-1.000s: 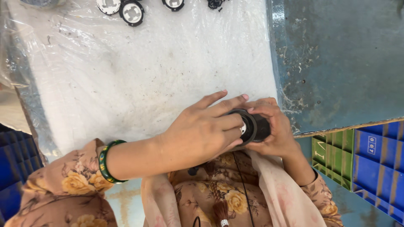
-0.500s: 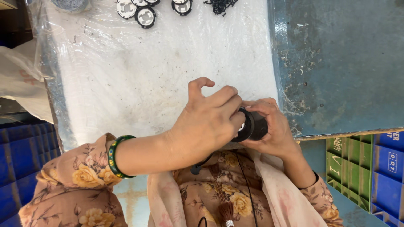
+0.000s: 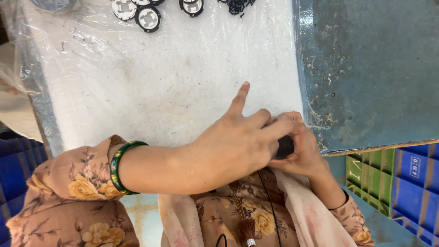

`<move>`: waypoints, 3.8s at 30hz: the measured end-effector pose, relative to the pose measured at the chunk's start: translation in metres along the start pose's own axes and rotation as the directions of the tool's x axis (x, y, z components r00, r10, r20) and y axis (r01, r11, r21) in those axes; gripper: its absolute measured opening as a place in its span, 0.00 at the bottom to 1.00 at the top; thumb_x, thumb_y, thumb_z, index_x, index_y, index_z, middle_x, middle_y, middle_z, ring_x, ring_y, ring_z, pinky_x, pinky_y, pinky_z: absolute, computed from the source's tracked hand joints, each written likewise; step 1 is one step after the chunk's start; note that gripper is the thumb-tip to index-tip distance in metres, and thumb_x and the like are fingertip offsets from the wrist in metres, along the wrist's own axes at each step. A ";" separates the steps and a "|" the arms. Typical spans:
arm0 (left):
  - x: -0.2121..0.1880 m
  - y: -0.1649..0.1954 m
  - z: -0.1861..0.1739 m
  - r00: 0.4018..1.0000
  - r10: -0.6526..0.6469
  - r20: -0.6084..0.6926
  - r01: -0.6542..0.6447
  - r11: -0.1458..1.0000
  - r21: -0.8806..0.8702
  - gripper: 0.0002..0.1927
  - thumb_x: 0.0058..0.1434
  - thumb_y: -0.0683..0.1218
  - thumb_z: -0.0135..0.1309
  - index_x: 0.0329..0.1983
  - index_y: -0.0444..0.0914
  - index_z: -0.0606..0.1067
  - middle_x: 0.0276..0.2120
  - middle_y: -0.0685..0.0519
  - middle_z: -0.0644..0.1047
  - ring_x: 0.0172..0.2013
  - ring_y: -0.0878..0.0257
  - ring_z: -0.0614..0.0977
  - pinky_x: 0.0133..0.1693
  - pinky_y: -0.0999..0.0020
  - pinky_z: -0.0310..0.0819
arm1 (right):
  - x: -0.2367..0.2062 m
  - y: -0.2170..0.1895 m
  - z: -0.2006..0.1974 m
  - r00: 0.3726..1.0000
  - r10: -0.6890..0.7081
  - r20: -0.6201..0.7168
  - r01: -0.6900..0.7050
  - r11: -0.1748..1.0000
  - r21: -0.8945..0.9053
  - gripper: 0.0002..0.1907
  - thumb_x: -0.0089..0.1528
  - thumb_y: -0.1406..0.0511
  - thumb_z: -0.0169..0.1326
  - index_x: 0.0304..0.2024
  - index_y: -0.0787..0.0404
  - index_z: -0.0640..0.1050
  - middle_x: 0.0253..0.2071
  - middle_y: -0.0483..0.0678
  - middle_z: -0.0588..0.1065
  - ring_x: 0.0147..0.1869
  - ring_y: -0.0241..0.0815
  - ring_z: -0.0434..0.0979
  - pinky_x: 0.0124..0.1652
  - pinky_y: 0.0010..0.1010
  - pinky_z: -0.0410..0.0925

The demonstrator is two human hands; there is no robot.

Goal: The person assembles LED light fixtures by hand. They place a circular LED module into a black heat sink, apply thermal paste, and secure the cover with screws, repeating the process for multiple units.

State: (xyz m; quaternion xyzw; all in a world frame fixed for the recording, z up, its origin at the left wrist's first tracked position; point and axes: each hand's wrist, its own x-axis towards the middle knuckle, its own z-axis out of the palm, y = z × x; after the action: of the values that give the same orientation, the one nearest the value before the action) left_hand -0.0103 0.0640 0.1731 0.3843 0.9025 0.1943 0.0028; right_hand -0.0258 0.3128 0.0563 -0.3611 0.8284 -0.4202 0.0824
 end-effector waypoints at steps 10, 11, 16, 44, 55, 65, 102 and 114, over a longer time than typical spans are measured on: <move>-0.002 -0.002 0.008 0.991 0.100 -0.089 -0.104 0.994 -0.045 0.13 0.51 0.49 0.60 0.22 0.33 0.80 0.49 0.47 0.66 0.56 0.44 0.77 0.55 0.26 0.71 | 0.009 -0.012 -0.008 0.995 0.024 0.096 -0.028 0.999 0.033 0.29 0.45 0.62 0.72 0.47 0.61 0.78 0.52 0.50 0.81 0.49 0.49 0.80 0.52 0.41 0.71; -0.003 -0.002 0.007 0.993 0.104 -0.059 -0.107 0.993 -0.054 0.13 0.51 0.49 0.60 0.21 0.33 0.80 0.49 0.47 0.66 0.55 0.45 0.77 0.55 0.28 0.72 | 0.009 -0.017 -0.007 0.995 0.070 0.069 -0.073 0.996 0.043 0.30 0.45 0.62 0.71 0.48 0.64 0.78 0.51 0.52 0.80 0.51 0.54 0.79 0.52 0.42 0.72; -0.004 0.000 0.001 0.996 0.037 -0.082 -0.046 0.993 -0.105 0.10 0.48 0.46 0.60 0.22 0.32 0.80 0.52 0.47 0.68 0.50 0.52 0.79 0.51 0.34 0.74 | 0.003 -0.034 0.004 0.966 -0.178 -0.185 0.166 0.983 -0.081 0.21 0.53 0.66 0.69 0.44 0.67 0.76 0.56 0.63 0.74 0.56 0.59 0.80 0.53 0.43 0.74; -0.002 -0.012 -0.004 0.996 0.068 0.052 -0.055 0.973 -0.223 0.10 0.50 0.43 0.60 0.33 0.31 0.80 0.48 0.50 0.69 0.42 0.53 0.79 0.42 0.50 0.80 | -0.060 0.009 0.037 0.958 0.036 -0.283 0.021 0.980 0.198 0.45 0.55 0.67 0.69 0.61 0.61 0.51 0.60 0.66 0.66 0.63 0.53 0.77 0.61 0.40 0.73; -0.002 -0.008 0.001 0.995 0.095 0.022 -0.091 0.985 -0.147 0.12 0.49 0.44 0.59 0.34 0.32 0.82 0.51 0.47 0.71 0.42 0.48 0.80 0.40 0.50 0.81 | -0.060 0.011 0.035 0.966 0.014 -0.258 0.051 0.968 0.244 0.45 0.54 0.67 0.68 0.61 0.58 0.50 0.61 0.71 0.68 0.63 0.56 0.77 0.60 0.42 0.73; -0.001 -0.011 0.009 0.982 0.171 -0.075 -0.183 0.960 -0.214 0.13 0.51 0.45 0.59 0.39 0.35 0.83 0.61 0.55 0.69 0.41 0.50 0.82 0.45 0.46 0.80 | -0.048 -0.005 0.026 0.960 0.073 -0.271 -0.054 0.995 0.079 0.31 0.50 0.66 0.72 0.52 0.68 0.73 0.53 0.61 0.77 0.56 0.48 0.82 0.53 0.37 0.76; -0.014 -0.025 -0.014 0.980 0.164 -0.114 -0.174 0.982 -0.076 0.08 0.48 0.44 0.57 0.31 0.37 0.77 0.41 0.52 0.78 0.45 0.60 0.78 0.38 0.65 0.75 | -0.030 -0.012 0.031 0.964 -0.007 -0.267 0.070 0.971 0.227 0.36 0.55 0.64 0.71 0.54 0.62 0.61 0.59 0.69 0.73 0.61 0.53 0.80 0.56 0.37 0.75; -0.016 -0.015 -0.021 0.994 0.107 -0.001 -0.107 0.993 -0.044 0.07 0.54 0.46 0.54 0.36 0.42 0.77 0.37 0.55 0.74 0.42 0.60 0.76 0.36 0.64 0.70 | -0.010 -0.031 0.023 0.968 -0.041 -0.249 0.070 0.992 0.108 0.35 0.53 0.61 0.73 0.52 0.59 0.63 0.57 0.63 0.76 0.58 0.53 0.83 0.52 0.34 0.76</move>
State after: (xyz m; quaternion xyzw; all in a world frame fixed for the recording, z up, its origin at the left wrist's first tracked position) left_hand -0.0129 0.0365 0.1845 0.4320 0.8762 0.2136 0.0014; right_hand 0.0082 0.2928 0.0636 -0.3237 0.7959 -0.5114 -0.0118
